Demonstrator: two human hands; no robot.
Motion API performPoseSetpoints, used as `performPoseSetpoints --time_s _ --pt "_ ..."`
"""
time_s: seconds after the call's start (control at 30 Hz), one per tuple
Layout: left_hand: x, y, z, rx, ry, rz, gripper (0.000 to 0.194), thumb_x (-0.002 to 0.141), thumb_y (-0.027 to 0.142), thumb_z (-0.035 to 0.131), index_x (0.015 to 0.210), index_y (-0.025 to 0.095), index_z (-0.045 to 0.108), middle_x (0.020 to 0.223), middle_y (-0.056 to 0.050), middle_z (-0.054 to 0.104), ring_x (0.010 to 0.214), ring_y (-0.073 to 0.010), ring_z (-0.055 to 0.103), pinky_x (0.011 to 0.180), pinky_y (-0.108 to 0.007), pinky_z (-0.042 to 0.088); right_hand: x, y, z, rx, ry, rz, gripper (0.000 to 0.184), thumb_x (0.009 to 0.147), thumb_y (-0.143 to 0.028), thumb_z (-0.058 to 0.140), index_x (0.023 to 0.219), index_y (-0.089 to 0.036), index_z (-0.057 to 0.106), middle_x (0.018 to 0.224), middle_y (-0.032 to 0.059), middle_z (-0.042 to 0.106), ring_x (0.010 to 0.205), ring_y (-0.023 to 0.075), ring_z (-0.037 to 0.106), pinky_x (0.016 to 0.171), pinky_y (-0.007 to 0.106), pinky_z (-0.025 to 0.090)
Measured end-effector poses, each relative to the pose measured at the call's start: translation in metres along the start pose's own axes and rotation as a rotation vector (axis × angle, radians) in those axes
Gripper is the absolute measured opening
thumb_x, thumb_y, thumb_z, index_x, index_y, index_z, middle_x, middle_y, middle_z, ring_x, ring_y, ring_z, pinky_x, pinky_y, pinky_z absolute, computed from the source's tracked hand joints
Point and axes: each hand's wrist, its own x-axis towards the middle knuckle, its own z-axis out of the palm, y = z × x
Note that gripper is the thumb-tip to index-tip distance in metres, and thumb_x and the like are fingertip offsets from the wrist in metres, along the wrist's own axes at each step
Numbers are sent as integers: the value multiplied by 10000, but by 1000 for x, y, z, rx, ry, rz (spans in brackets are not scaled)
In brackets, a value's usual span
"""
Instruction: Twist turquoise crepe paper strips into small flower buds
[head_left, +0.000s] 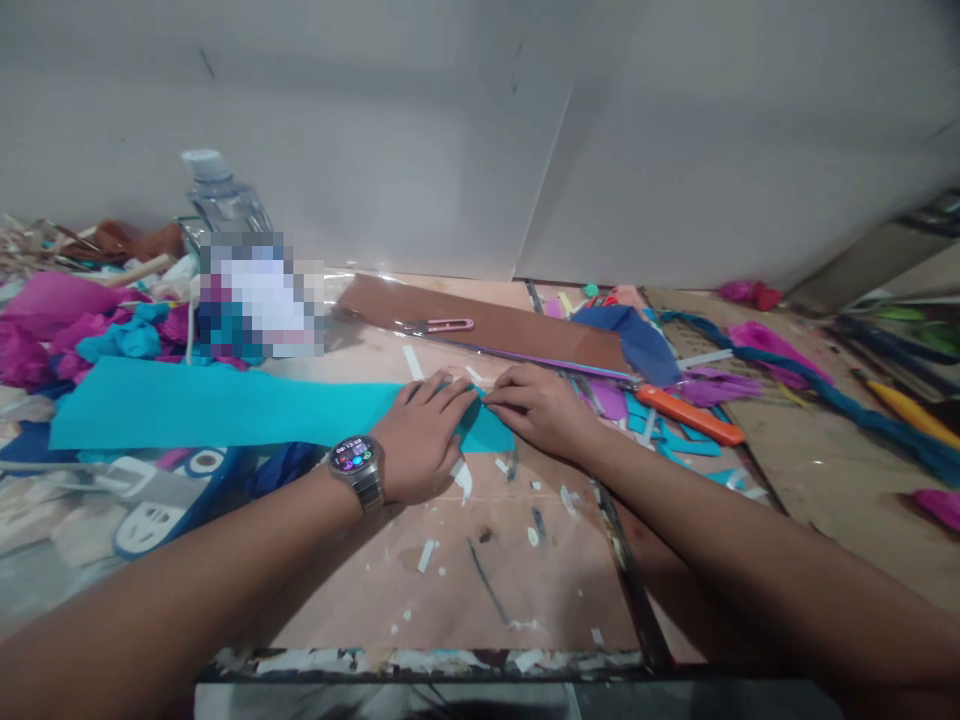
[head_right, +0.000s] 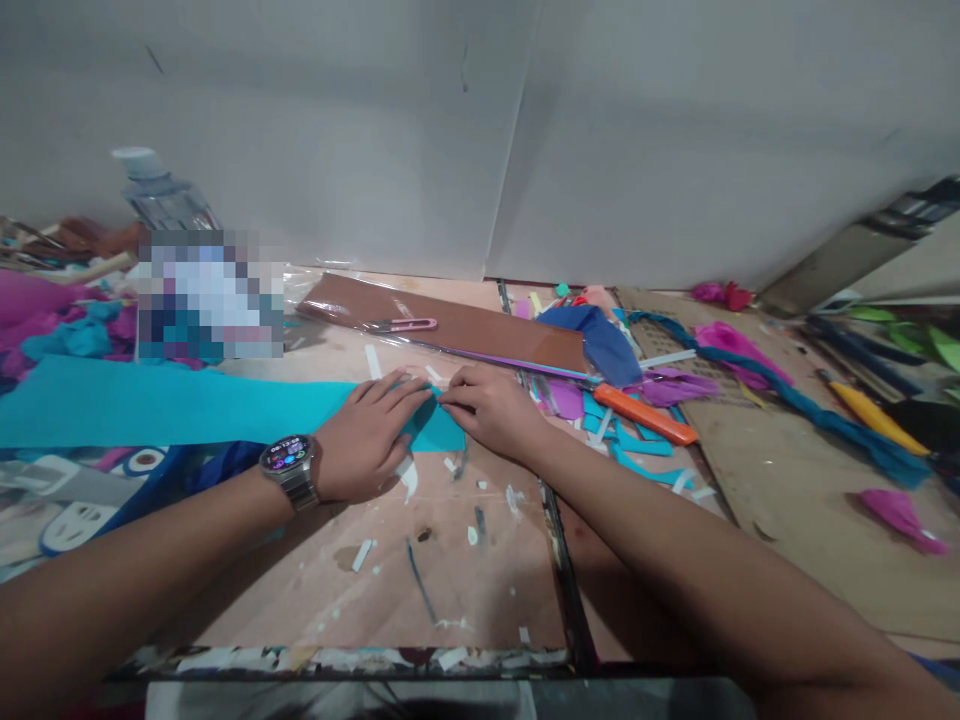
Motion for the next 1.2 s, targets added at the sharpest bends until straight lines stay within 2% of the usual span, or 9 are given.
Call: performPoseSetpoints --time_s 0.17,0.27,0.4,0.5,0.63,0.77,0.97,1.07,1.2 --pt "-1 1 -1 8 18 8 512 956 249 474 1461 165 493 1634 -121 450 1561 -350 303 1229 -574 295 0 0 0 2 -18 18 200 995 -213 620 1024 -219 818 1002 97 759 935 229 691 842 381 557" --pt "-1 2 -2 14 35 13 552 942 244 487 1487 157 473 1627 -128 460 1555 -352 310 1226 -571 290 0 0 0 -2 -22 27 204 993 -220 618 1019 -218 820 1006 97 760 934 231 691 844 387 556" --pt "0 3 -3 8 10 50 632 906 217 508 1535 218 445 1651 -81 450 1567 -346 294 1217 -576 277 -1 -3 -1 -4 -37 42 200 982 -238 624 1035 -218 815 1019 104 746 947 243 680 852 405 559" --pt "0 2 -3 -2 -21 66 655 900 218 508 1550 256 436 1669 -44 433 1571 -351 290 1203 -586 284 -1 -4 -2 -6 -35 40 213 942 -183 624 1036 -210 813 1035 105 737 981 259 674 877 424 557" --pt "1 -1 -2 16 -25 64 583 936 246 477 1519 250 477 1684 -31 409 1575 -354 280 1193 -587 305 -1 -5 -3 -4 -13 43 296 868 -79 588 1007 -206 817 1038 100 741 986 263 671 894 432 556" --pt "2 -3 -2 43 -45 74 556 938 257 471 1493 222 498 1717 -36 345 1595 -374 232 1198 -608 291 0 -5 -4 13 21 58 307 861 -50 542 908 -198 806 1004 94 748 944 253 673 884 425 555" --pt "3 -3 0 47 -40 64 535 941 259 480 1475 231 511 1708 -64 356 1592 -372 244 1200 -604 301 0 -4 -6 15 40 71 263 846 -61 543 725 -200 731 916 78 731 885 241 665 862 406 533" --pt "2 -2 0 52 -6 52 524 930 250 505 1453 222 530 1689 -108 362 1583 -361 259 1205 -578 317 -1 -4 -6 19 45 78 261 848 -61 533 706 -203 699 900 75 729 867 238 658 852 400 527" --pt "1 -1 -2 46 34 64 478 927 242 511 1400 216 567 1580 -137 460 1511 -352 349 1180 -553 359 0 -5 -8 35 66 95 261 851 -53 518 742 -207 698 906 75 732 883 239 658 866 404 527"
